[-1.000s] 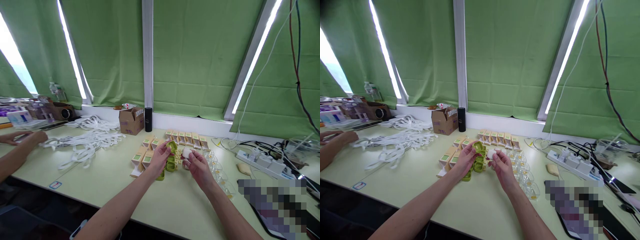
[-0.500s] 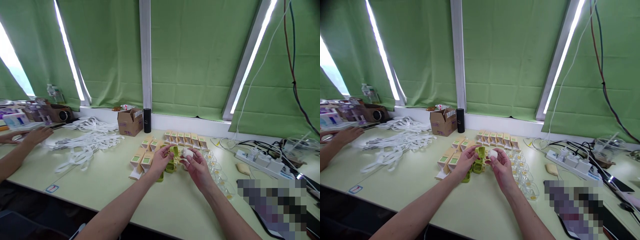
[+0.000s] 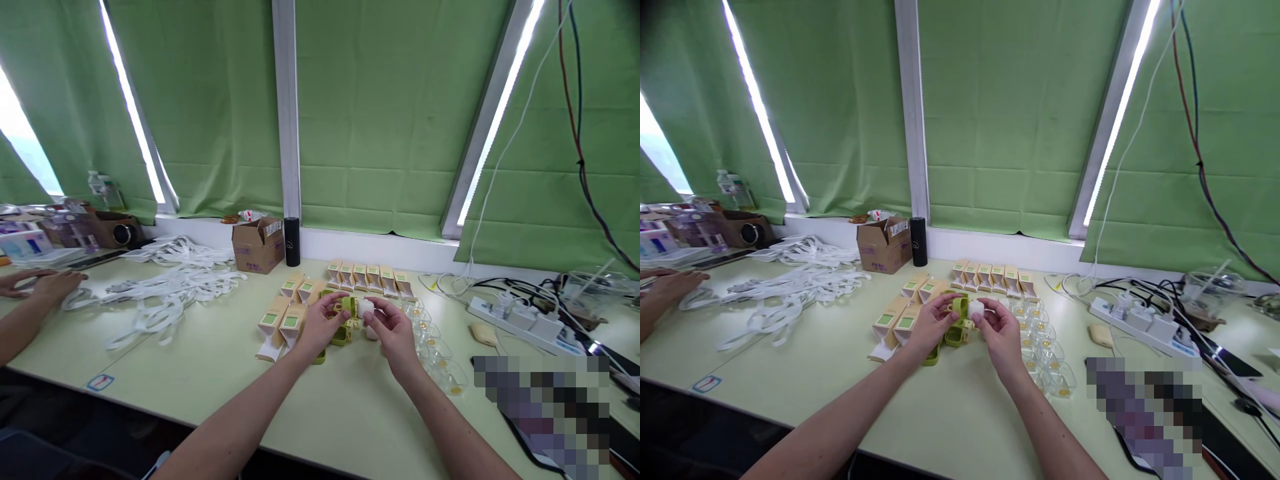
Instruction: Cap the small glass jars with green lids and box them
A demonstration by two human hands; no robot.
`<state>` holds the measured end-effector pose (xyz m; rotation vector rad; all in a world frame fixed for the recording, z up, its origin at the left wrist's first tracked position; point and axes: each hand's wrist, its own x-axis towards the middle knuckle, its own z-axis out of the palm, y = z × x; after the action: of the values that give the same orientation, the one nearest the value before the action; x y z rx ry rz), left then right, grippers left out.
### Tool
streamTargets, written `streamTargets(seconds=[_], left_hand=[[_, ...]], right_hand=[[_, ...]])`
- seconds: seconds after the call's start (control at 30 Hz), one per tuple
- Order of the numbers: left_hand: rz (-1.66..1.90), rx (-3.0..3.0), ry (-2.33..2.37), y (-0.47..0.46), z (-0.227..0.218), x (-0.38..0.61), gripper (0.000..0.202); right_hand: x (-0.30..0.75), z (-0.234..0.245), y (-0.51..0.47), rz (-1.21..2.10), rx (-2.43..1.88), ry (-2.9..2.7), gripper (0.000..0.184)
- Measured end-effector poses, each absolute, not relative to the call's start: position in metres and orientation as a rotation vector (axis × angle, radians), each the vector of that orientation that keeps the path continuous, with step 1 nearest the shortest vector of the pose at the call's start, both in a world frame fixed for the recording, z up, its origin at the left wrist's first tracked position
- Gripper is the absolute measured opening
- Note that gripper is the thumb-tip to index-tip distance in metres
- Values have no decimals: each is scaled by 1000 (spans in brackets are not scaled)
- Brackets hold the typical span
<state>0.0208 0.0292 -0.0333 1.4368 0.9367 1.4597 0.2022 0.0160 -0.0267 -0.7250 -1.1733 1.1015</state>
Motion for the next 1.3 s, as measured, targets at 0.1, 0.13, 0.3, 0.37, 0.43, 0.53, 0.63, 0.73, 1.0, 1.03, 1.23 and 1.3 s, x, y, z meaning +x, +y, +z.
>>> streamTargets(seconds=[0.1, 0.13, 0.3, 0.37, 0.43, 0.53, 0.63, 0.73, 1.0, 1.03, 1.23, 1.3], left_hand=[[1451, 1476, 970, 29, -34, 22, 78], [1446, 1484, 973, 28, -33, 22, 78], [1434, 1496, 977, 26, -31, 24, 78], [1435, 1500, 988, 26, -31, 24, 77], [1435, 1505, 998, 26, -32, 24, 76], [1430, 1514, 1003, 26, -33, 23, 77], [1417, 1519, 1006, 25, -32, 23, 79], [1409, 1534, 1022, 24, -31, 23, 79], [1431, 1637, 1018, 23, -33, 23, 71], [1429, 1642, 1019, 22, -33, 23, 70], [1382, 1710, 1135, 18, -34, 25, 60], [1365, 1730, 1162, 17, -34, 27, 56]], right_hand=[[201, -28, 16, 1051, -731, -1217, 48], [201, -28, 16, 1039, -732, -1233, 48], [201, -30, 17, 1002, -737, -1273, 46], [201, -30, 16, 999, -740, -1280, 46], [201, -30, 16, 1004, -743, -1285, 47], [200, -29, 15, 1020, -746, -1283, 47], [199, -28, 15, 1022, -756, -1281, 49], [199, -29, 15, 1016, -777, -1283, 51], [195, -32, 15, 1019, -778, -1268, 49], [195, -32, 14, 1012, -779, -1263, 49], [194, -32, 14, 1006, -818, -1237, 53], [194, -32, 14, 1012, -818, -1241, 55]])
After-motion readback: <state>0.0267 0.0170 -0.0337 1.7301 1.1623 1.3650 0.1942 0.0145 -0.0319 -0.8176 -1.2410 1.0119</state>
